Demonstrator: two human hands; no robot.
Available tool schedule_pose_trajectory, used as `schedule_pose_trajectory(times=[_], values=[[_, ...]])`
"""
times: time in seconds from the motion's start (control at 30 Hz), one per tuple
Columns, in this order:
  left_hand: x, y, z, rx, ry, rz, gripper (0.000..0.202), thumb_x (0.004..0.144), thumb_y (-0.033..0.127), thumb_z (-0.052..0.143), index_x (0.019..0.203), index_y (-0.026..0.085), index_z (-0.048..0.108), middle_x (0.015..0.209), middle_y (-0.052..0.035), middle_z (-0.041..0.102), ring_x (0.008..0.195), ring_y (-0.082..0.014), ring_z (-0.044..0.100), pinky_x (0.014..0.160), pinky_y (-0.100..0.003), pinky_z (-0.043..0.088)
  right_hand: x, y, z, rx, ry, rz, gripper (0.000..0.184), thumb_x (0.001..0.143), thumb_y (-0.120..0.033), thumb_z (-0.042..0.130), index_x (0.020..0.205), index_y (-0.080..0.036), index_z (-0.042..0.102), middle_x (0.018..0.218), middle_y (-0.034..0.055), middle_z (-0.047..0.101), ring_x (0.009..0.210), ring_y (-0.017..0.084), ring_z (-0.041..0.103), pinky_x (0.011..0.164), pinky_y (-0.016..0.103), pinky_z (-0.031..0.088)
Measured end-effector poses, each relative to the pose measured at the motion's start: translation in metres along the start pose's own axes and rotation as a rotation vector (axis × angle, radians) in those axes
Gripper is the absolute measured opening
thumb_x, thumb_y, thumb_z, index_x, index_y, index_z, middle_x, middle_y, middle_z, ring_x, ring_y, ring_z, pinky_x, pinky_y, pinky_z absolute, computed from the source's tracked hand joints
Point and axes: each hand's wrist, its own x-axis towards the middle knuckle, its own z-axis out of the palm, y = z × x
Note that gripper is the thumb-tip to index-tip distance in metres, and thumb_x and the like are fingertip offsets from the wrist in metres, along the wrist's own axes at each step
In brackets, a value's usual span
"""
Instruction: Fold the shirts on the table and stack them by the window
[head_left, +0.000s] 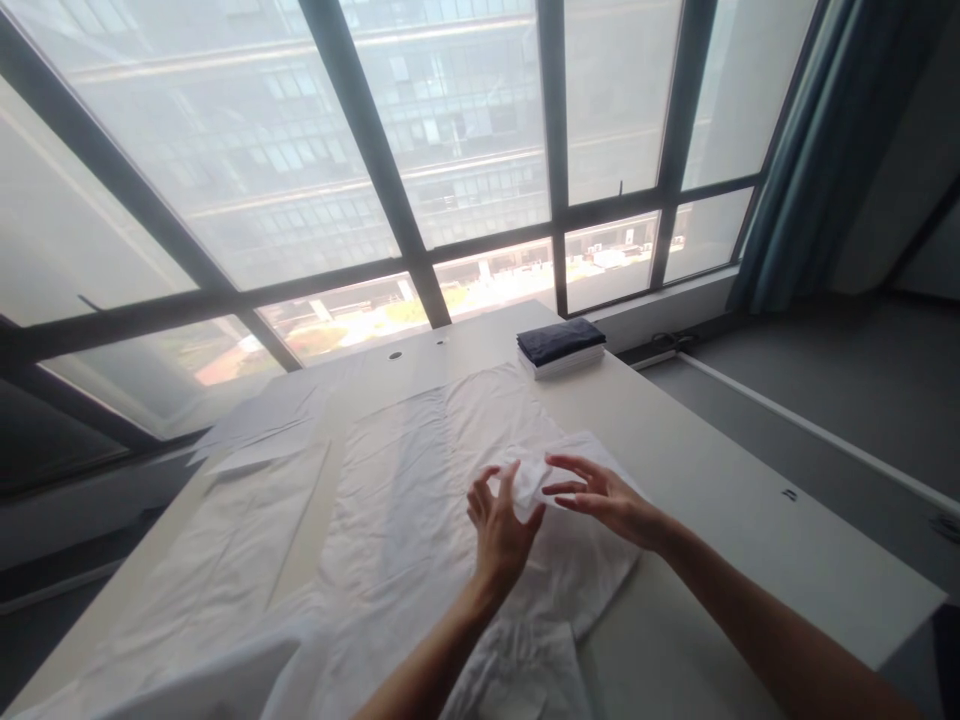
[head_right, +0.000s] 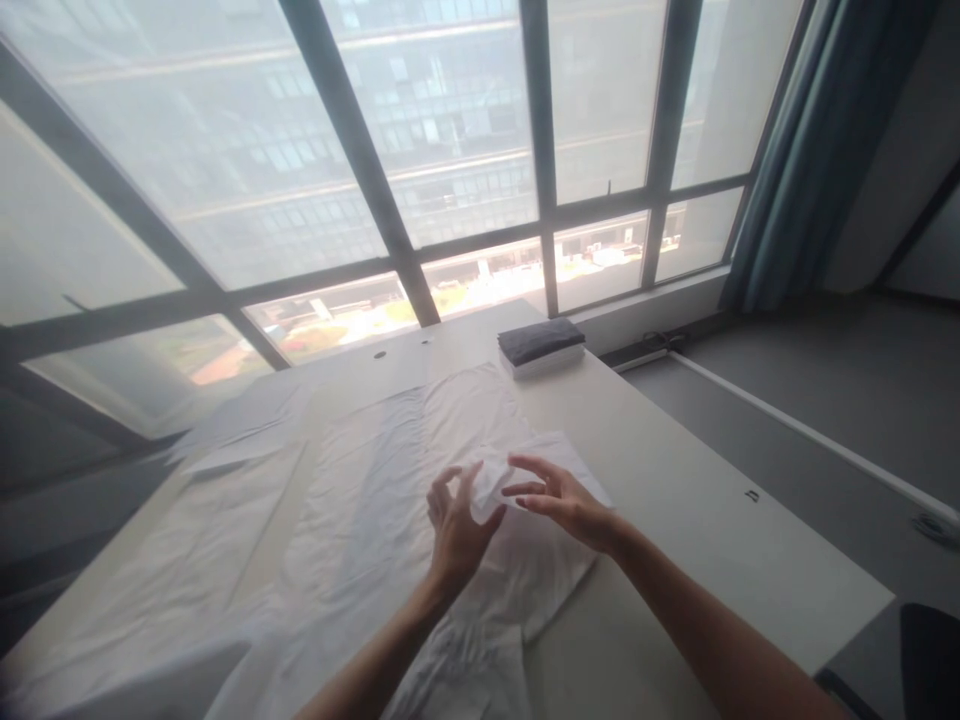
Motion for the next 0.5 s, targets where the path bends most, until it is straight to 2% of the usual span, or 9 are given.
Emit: schedule_pose_trajectory(times=[0.1, 0.23, 0.33, 0.4, 0.5], values=[[0.016, -0.016, -0.012, 0.111, 0.024, 0.008, 0.039, 0.084, 0.029, 0.074, 0.122, 0.032, 0.07, 0.138, -0.0115, 0.041, 0.131, -0.037, 0.039, 0.107, -0.057, 0.038, 0.0, 0.001, -0.005, -0.029, -0.035, 0.018, 0.055, 0.084, -0.038, 0.078, 0.135, -0.03, 0.062, 0.154, 0.0099, 0.047, 0.126, 0.031, 0.06, 0.112, 0.053, 0.04], [0.024, -0.03, -0.025, 0.058, -0.041, 0.134, 0.029, 0.085, 0.036, 0.074, 0.113, 0.031, 0.076, 0.145, -0.0107, 0.042, 0.139, -0.0383, 0.034, 0.111, -0.06, 0.035, 0.0, -0.007, -0.014, -0.092, -0.036, 0.029, 0.052, 0.086, -0.042, 0.075, 0.135, -0.029, 0.063, 0.15, 0.0111, 0.052, 0.13, 0.033, 0.057, 0.111, 0.055, 0.041], [0.028, -0.04, -0.03, -0.071, -0.107, 0.186, 0.022, 0.091, 0.039, 0.065, 0.105, 0.03, 0.079, 0.146, -0.008, 0.05, 0.143, -0.0352, 0.036, 0.116, -0.059, 0.033, 0.0, -0.013, -0.015, -0.145, -0.063, 0.037, 0.052, 0.085, -0.045, 0.075, 0.133, -0.027, 0.065, 0.148, 0.0126, 0.055, 0.13, 0.034, 0.057, 0.11, 0.056, 0.042], [0.035, -0.049, -0.035, -0.212, -0.137, 0.139, 0.027, 0.095, 0.044, 0.06, 0.1, 0.028, 0.08, 0.143, -0.0075, 0.057, 0.142, -0.0329, 0.041, 0.116, -0.057, 0.034, 0.0, -0.016, -0.017, -0.159, -0.065, 0.017, 0.05, 0.086, -0.045, 0.074, 0.132, -0.026, 0.066, 0.146, 0.0133, 0.057, 0.128, 0.034, 0.059, 0.109, 0.056, 0.044], [0.051, -0.067, -0.045, -0.51, -0.048, -0.098, 0.037, 0.09, 0.053, 0.065, 0.094, 0.02, 0.081, 0.129, -0.0112, 0.068, 0.13, -0.0334, 0.055, 0.111, -0.052, 0.041, 0.0, -0.02, -0.026, -0.225, 0.062, -0.083, 0.04, 0.09, -0.044, 0.068, 0.125, -0.024, 0.07, 0.137, 0.0133, 0.064, 0.121, 0.032, 0.064, 0.103, 0.053, 0.05]])
